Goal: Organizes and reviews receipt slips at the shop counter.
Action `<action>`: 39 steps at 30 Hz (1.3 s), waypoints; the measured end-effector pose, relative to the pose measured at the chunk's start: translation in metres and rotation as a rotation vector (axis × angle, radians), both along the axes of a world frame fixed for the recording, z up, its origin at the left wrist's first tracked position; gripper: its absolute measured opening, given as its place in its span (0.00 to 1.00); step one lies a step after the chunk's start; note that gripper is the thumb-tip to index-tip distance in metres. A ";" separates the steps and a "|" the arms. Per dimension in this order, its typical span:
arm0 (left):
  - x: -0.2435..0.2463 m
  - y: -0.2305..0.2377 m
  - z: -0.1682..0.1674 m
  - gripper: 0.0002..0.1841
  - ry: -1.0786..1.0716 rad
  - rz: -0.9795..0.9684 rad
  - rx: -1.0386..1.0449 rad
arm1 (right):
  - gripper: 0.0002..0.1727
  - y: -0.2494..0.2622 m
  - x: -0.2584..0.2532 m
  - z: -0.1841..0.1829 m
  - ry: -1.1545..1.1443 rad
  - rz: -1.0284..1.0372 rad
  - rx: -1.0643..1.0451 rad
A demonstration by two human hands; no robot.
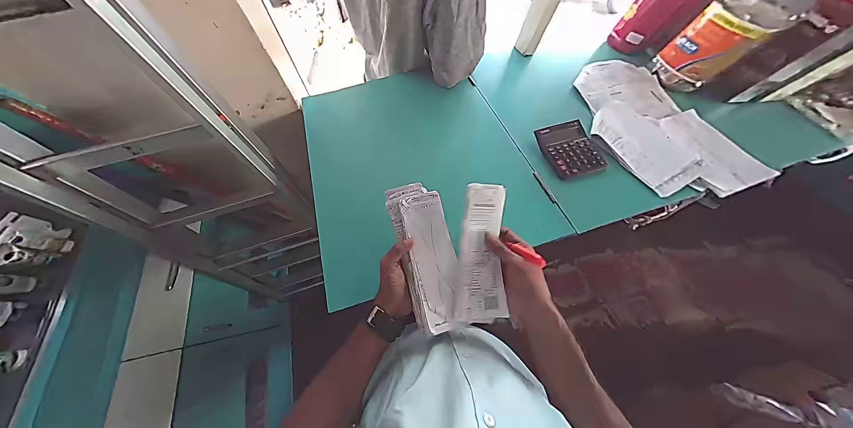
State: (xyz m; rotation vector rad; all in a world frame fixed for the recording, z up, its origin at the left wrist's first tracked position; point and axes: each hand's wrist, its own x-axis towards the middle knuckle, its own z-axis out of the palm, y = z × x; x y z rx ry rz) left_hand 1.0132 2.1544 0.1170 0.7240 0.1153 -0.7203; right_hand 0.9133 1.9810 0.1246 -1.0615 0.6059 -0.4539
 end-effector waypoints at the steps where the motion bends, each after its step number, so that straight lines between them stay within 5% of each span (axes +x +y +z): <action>1: 0.006 -0.002 -0.004 0.17 0.003 0.012 -0.031 | 0.11 -0.014 0.005 0.002 0.014 -0.020 -0.040; 5: 0.013 -0.012 -0.009 0.17 0.043 0.033 -0.075 | 0.17 -0.085 0.026 0.006 0.142 0.010 -0.350; 9: 0.011 -0.030 0.003 0.13 0.065 0.042 -0.017 | 0.26 -0.120 0.044 0.004 0.382 0.043 -1.031; 16: 0.002 -0.054 -0.008 0.19 0.060 0.023 -0.010 | 0.16 -0.044 0.048 0.011 0.091 0.351 -0.464; 22: 0.006 -0.058 0.001 0.15 0.086 0.128 0.007 | 0.07 -0.059 0.058 0.006 0.025 0.206 -0.180; 26: 0.013 -0.047 -0.020 0.31 0.125 0.077 -0.284 | 0.19 -0.082 0.078 0.004 0.074 0.157 -0.376; 30: 0.008 -0.047 0.002 0.16 0.119 0.236 -0.038 | 0.26 -0.090 0.094 -0.010 0.186 0.138 -0.998; 35: 0.001 -0.047 0.000 0.17 0.076 0.229 -0.024 | 0.17 -0.049 0.077 0.009 0.098 0.462 -0.502; 39: -0.002 -0.050 0.002 0.16 0.077 0.269 0.006 | 0.07 -0.036 0.071 0.000 0.003 0.383 -0.293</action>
